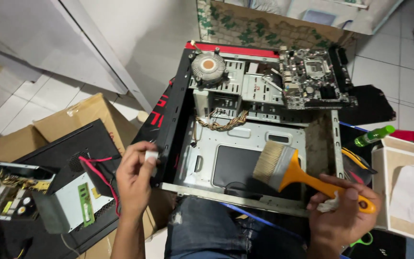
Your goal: Disassembling and cleaning a desktop computer case, including removing the power supply and brushing out dust.
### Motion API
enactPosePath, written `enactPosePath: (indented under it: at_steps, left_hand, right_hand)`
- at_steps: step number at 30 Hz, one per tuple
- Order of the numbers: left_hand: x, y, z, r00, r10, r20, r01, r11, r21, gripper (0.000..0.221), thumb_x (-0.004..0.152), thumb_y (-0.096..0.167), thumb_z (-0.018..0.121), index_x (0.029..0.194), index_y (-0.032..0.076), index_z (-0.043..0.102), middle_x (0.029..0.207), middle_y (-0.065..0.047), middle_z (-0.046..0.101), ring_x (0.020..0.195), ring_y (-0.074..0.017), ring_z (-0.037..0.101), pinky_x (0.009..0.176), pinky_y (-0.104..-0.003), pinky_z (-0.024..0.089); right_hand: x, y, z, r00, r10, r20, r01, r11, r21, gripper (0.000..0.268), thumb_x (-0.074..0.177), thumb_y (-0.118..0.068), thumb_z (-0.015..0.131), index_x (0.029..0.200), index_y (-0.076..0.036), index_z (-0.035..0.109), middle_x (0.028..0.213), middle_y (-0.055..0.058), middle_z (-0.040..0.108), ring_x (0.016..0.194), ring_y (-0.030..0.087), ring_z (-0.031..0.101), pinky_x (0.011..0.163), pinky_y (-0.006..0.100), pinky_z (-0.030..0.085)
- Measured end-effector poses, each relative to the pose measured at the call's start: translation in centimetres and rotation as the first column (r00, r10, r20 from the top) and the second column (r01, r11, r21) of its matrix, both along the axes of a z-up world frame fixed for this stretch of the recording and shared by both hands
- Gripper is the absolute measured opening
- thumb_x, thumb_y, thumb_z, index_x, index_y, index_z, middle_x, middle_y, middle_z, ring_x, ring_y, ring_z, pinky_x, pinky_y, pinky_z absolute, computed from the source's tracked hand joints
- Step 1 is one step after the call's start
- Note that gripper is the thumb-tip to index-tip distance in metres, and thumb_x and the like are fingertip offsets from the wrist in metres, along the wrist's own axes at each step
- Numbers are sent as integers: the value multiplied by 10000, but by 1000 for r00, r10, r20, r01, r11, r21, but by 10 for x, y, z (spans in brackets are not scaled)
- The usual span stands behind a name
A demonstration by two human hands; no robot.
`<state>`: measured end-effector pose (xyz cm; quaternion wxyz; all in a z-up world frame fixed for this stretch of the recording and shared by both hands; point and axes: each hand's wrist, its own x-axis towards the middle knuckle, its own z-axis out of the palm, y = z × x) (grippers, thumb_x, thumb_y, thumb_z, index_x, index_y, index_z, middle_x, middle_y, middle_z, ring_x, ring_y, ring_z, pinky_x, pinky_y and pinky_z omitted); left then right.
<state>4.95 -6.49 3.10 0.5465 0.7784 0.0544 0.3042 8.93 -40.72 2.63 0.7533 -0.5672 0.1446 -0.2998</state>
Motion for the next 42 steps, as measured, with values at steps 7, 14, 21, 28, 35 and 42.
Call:
enactPosePath:
  at_steps: [7, 14, 21, 28, 35, 42]
  left_hand:
    - [-7, -22, 1, 991, -114, 76, 128, 967, -219, 361, 934, 32, 560, 680, 133, 325, 678, -118, 579, 720, -222, 643, 662, -321, 485]
    - [1, -31, -12, 971, 75, -226, -67, 997, 43, 433, 862, 101, 666, 689, 165, 274, 634, 41, 256, 607, -106, 247, 561, -286, 251]
    - [4, -41, -20, 943, 242, -227, -135, 905, 403, 406, 823, 219, 664, 697, 151, 285, 604, -23, 274, 566, -253, 262, 580, -402, 338]
    - [6, -49, -27, 934, 340, -104, -233, 806, 544, 349, 801, 176, 658, 674, 138, 335, 525, -29, 323, 484, -267, 360, 517, -415, 329]
    - [8, -51, -25, 949, 313, 22, -264, 761, 593, 373, 783, 76, 648, 651, 126, 302, 530, -8, 256, 456, -198, 273, 451, -379, 249]
    - [-11, -35, -34, 982, 165, -91, -142, 965, 219, 223, 928, 167, 674, 808, 122, 491, 653, 15, 375, 595, -125, 330, 556, -303, 293]
  right_hand:
    - [0, -3, -9, 997, 11, 81, -8, 999, -41, 210, 1072, -270, 541, 1103, -115, 403, 991, 308, 654, 418, 198, 452, 359, 297, 386]
    - [-1, 1, -6, 997, -5, 80, 14, 994, -106, 213, 1088, -267, 520, 1109, -94, 397, 979, 309, 642, 405, 195, 424, 350, 293, 369]
    - [0, 7, 8, 999, -16, 49, 20, 997, -77, 192, 1057, -240, 515, 1044, -73, 419, 946, 285, 649, 359, 213, 414, 329, 290, 340]
    - [-3, 9, 7, 998, -63, -3, 62, 992, -109, 232, 1039, -304, 543, 1085, -101, 438, 917, 266, 636, 391, 236, 417, 313, 284, 308]
    - [-4, 5, 3, 999, -35, 27, 38, 992, -119, 221, 1052, -258, 517, 1087, -55, 436, 905, 284, 624, 500, 282, 546, 343, 271, 374]
    - [-3, 6, 5, 998, -45, 33, 50, 985, -165, 213, 1059, -229, 498, 1083, -28, 431, 899, 289, 611, 542, 311, 565, 341, 292, 379]
